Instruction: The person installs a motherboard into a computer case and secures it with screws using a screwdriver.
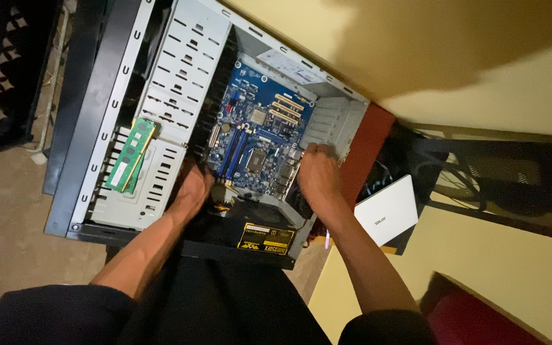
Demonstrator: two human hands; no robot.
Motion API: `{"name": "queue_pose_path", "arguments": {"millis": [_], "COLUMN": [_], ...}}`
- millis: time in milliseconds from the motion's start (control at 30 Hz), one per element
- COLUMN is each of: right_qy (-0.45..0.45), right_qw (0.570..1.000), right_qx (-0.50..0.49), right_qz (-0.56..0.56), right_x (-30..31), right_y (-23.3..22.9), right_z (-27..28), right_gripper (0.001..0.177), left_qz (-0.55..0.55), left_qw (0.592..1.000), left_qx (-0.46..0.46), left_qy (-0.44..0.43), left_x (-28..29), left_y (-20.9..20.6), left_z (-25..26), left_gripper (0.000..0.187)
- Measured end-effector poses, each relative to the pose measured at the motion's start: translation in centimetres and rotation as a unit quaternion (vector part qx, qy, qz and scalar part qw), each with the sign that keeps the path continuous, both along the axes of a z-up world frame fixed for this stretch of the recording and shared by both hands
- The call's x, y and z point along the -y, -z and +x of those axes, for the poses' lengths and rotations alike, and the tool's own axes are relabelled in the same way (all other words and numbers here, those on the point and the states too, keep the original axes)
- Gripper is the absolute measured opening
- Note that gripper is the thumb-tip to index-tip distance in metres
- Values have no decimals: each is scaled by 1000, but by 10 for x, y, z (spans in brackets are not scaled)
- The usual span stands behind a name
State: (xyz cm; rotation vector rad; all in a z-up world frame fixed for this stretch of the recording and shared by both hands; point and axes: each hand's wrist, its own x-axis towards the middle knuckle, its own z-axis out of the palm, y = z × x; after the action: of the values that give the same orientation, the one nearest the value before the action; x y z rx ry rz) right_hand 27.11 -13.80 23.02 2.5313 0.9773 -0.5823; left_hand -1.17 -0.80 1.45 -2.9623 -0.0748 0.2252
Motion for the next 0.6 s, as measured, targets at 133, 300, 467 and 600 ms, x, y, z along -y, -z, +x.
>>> {"name": "queue_pose_path", "arguments": {"millis": [133, 300, 467, 600], "right_qy": [21, 25, 95, 121], "right_qw": [1000, 998, 994, 991], "right_qx": [8, -24, -60, -57], "right_qz": [-20, -44, -18, -22], "right_x": [5, -14, -25, -21], "right_y": [8, -15, -39, -28], "right_z": [-5, -14, -20, -18], "right_gripper": [40, 37, 39, 40], "left_qz": [-99, -174, -130, 271], "left_qw": [992, 962, 964, 947], "left_qx": [-76, 13, -51, -93], "left_qy": [4, -211, -226, 143], "left_x": [14, 43, 32, 16], "left_y": [68, 165, 117, 121], "left_z": [-33, -25, -6, -25], "left_gripper": [26, 55, 44, 40]}}
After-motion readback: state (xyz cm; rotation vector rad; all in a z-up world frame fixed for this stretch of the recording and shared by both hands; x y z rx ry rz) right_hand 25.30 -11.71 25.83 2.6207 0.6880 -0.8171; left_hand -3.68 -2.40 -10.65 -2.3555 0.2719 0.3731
